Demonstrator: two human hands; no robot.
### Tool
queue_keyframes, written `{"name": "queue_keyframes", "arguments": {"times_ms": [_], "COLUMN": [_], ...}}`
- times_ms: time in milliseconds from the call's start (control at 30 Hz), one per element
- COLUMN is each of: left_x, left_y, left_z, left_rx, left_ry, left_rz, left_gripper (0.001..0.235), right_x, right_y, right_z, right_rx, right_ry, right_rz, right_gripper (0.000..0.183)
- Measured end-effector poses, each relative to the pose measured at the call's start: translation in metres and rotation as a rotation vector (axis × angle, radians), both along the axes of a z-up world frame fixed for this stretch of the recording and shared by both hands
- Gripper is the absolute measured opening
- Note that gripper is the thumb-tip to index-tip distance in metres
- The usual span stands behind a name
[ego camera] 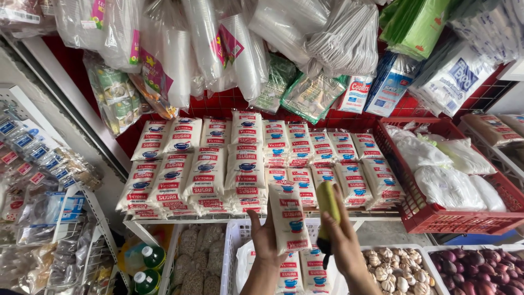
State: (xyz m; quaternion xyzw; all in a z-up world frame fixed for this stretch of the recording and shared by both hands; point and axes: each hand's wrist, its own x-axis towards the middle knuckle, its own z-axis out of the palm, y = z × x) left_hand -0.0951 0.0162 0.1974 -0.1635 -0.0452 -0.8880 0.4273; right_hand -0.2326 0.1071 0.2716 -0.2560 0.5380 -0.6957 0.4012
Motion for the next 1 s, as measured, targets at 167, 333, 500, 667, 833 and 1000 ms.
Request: {"name": "queue_keyframes", "arguments": {"times_ms": [167,333,500,667,833,1000], "left_x": [-0.015,-0.013,-0.017,-0.013,-0.014,-0.017], "left_y": [-0.004,0.014,0.016,0.017,0.000,-0.027], "left_z": [-0.021,-0.006,-0.039,-0.014,-0.009,-0.066], "left_rx": [-0.071,-0.060,-0.053,-0.132,-0.186,-0.021], "left_ry": [-0.234,-0.405,-0.486,-0.586,-0.628,-0.579], "left_rz": [-0.025,0.070,0.076,0.057,0.189,0.151], "left_gripper": [0.096,0.085,0.085,0.086,0.086,0.079], "right_x": [0.061,0.053,0.024,-0.019,0.001,-0.031], "right_y": [0.009,-0.005,-0.040,-0.067,-0.047,-0.054], "right_z": [-0.019,-0.011,-0.028,-0.073,-0.106,-0.157], "right_rx": [-0.096,-0.013,0.022,0.151,0.061,0.244], "right_ry": [1.702,1.579,1.470,0.728,0.542,0.319], "right_rz": [-0.012,0.114,0.098,0.151,0.133,0.222], "right_gripper": [0.065,0.064,0.062,0.061,0.064,0.059]}}
